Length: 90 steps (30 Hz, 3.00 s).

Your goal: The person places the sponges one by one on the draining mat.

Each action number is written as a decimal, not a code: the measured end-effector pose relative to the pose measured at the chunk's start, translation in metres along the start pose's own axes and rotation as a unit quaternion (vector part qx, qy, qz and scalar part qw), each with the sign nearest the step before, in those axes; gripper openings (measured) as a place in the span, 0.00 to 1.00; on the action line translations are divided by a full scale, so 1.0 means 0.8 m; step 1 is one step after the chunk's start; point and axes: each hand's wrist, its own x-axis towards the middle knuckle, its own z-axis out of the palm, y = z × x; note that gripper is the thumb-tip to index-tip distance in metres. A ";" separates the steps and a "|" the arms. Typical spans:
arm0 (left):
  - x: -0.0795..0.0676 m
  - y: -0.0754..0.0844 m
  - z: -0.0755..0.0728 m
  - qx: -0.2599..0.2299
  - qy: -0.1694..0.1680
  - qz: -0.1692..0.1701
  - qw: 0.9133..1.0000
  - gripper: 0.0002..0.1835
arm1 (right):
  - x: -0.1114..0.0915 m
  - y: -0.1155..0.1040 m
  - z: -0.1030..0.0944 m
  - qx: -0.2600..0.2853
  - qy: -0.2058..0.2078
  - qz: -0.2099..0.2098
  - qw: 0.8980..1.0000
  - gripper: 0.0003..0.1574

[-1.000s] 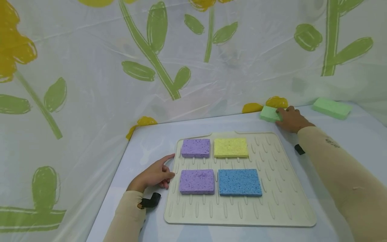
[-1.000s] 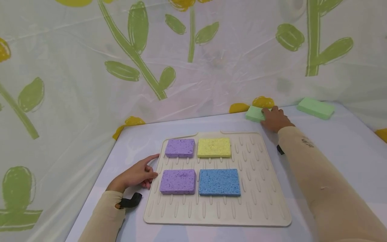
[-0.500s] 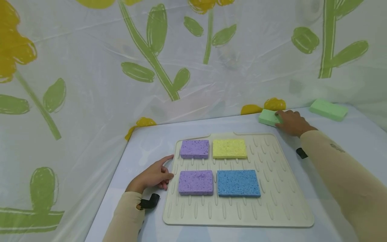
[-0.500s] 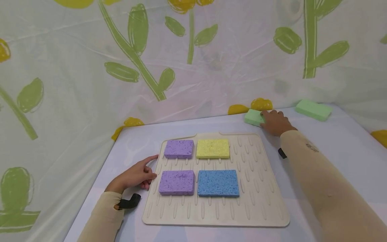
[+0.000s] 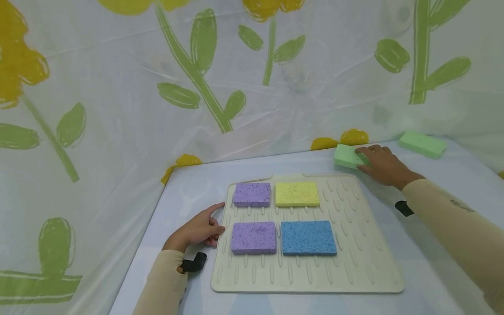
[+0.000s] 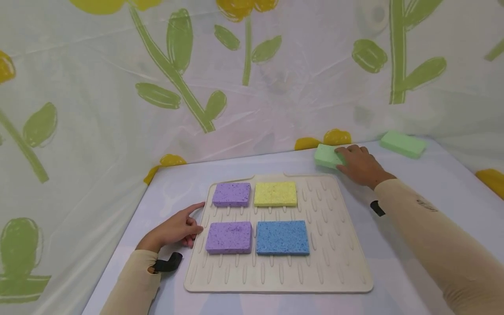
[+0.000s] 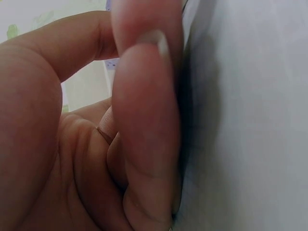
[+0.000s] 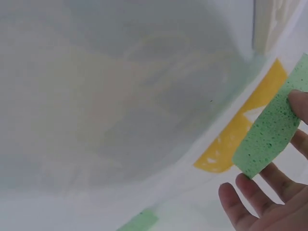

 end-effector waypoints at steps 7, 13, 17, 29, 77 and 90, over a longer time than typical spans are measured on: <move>0.000 0.000 -0.001 0.005 0.002 -0.009 1.000 0.46 | -0.028 -0.013 0.002 0.022 0.025 -0.039 0.999 0.36; -0.002 0.002 0.001 0.006 0.001 -0.004 1.000 0.46 | -0.055 -0.027 0.007 0.013 0.060 -0.086 0.994 0.36; -0.001 0.002 0.003 0.007 0.003 0.003 1.000 0.46 | -0.069 -0.035 0.010 0.004 0.073 -0.115 0.991 0.35; 0.002 -0.002 0.004 0.014 0.008 -0.003 1.000 0.45 | -0.086 -0.045 0.029 -0.019 0.074 -0.145 0.986 0.35; 0.001 0.000 0.001 0.005 -0.007 -0.003 1.000 0.46 | -0.075 -0.034 0.034 -0.030 0.004 -0.090 0.995 0.40; 0.002 -0.001 0.004 0.005 -0.006 -0.004 1.000 0.45 | -0.059 0.040 0.015 -0.040 -0.001 0.014 0.999 0.43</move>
